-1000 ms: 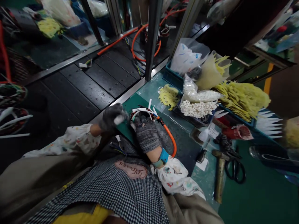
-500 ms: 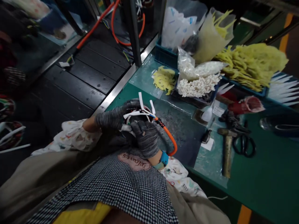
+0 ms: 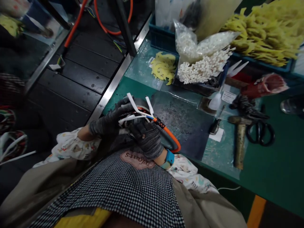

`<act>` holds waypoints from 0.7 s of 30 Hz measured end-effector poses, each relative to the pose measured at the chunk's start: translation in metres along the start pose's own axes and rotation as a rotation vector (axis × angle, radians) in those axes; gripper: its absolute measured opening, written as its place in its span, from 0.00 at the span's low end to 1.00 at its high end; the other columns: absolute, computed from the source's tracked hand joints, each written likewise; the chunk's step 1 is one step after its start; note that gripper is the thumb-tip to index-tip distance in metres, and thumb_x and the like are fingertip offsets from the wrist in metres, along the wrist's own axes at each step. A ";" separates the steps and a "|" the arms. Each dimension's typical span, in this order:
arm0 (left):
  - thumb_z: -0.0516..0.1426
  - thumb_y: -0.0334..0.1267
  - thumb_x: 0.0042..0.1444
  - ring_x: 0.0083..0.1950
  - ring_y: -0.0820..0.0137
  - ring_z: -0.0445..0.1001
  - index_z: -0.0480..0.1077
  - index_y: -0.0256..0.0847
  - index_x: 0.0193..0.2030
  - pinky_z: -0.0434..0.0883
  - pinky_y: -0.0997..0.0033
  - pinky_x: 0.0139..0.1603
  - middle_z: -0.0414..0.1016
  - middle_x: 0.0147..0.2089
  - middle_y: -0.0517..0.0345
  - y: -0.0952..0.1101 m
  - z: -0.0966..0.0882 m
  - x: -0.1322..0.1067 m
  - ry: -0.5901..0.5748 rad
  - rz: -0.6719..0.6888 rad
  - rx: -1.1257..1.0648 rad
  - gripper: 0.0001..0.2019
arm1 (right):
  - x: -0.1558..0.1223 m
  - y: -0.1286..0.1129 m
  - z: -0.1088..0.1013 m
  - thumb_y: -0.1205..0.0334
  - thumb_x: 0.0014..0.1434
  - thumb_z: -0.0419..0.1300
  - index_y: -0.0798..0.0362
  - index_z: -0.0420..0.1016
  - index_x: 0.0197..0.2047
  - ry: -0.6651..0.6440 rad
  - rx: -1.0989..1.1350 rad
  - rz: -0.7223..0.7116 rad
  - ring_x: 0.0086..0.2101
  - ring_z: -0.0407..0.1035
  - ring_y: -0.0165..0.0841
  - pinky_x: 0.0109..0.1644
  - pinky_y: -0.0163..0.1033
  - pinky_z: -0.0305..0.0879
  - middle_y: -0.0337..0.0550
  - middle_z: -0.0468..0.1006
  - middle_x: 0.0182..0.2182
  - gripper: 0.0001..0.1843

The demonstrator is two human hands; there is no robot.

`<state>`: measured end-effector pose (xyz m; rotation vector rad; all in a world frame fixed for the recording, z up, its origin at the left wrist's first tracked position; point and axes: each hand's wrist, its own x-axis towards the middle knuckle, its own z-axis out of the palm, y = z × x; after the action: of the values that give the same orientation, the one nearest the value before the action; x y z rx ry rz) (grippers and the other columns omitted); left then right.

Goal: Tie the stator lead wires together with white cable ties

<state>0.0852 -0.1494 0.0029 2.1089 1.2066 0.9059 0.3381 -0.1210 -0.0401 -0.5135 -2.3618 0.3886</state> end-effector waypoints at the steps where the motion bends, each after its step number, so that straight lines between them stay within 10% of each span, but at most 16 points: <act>1: 0.70 0.55 0.73 0.94 0.41 0.51 0.55 0.51 0.91 0.58 0.29 0.92 0.57 0.90 0.36 0.002 0.000 0.000 -0.003 0.006 0.006 0.47 | 0.000 -0.001 0.000 0.71 0.77 0.65 0.54 0.88 0.65 0.008 -0.003 0.008 0.53 0.83 0.48 0.55 0.53 0.84 0.57 0.92 0.55 0.18; 17: 0.66 0.42 0.76 0.92 0.43 0.54 0.58 0.53 0.89 0.61 0.27 0.91 0.62 0.87 0.40 0.010 0.022 -0.007 0.131 -0.047 -0.006 0.39 | -0.013 0.005 -0.026 0.71 0.74 0.67 0.46 0.90 0.61 0.006 -0.039 -0.090 0.49 0.84 0.43 0.52 0.47 0.87 0.46 0.92 0.50 0.18; 21: 0.64 0.41 0.75 0.91 0.47 0.56 0.59 0.54 0.88 0.60 0.29 0.92 0.65 0.85 0.42 0.017 0.029 0.000 0.169 -0.034 0.029 0.38 | -0.016 0.014 -0.049 0.66 0.76 0.69 0.36 0.83 0.68 0.085 -0.157 0.005 0.68 0.78 0.44 0.76 0.57 0.78 0.41 0.87 0.65 0.23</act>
<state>0.1164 -0.1607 -0.0027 2.0617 1.3428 1.0751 0.3856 -0.1095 -0.0190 -0.5972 -2.3199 0.1799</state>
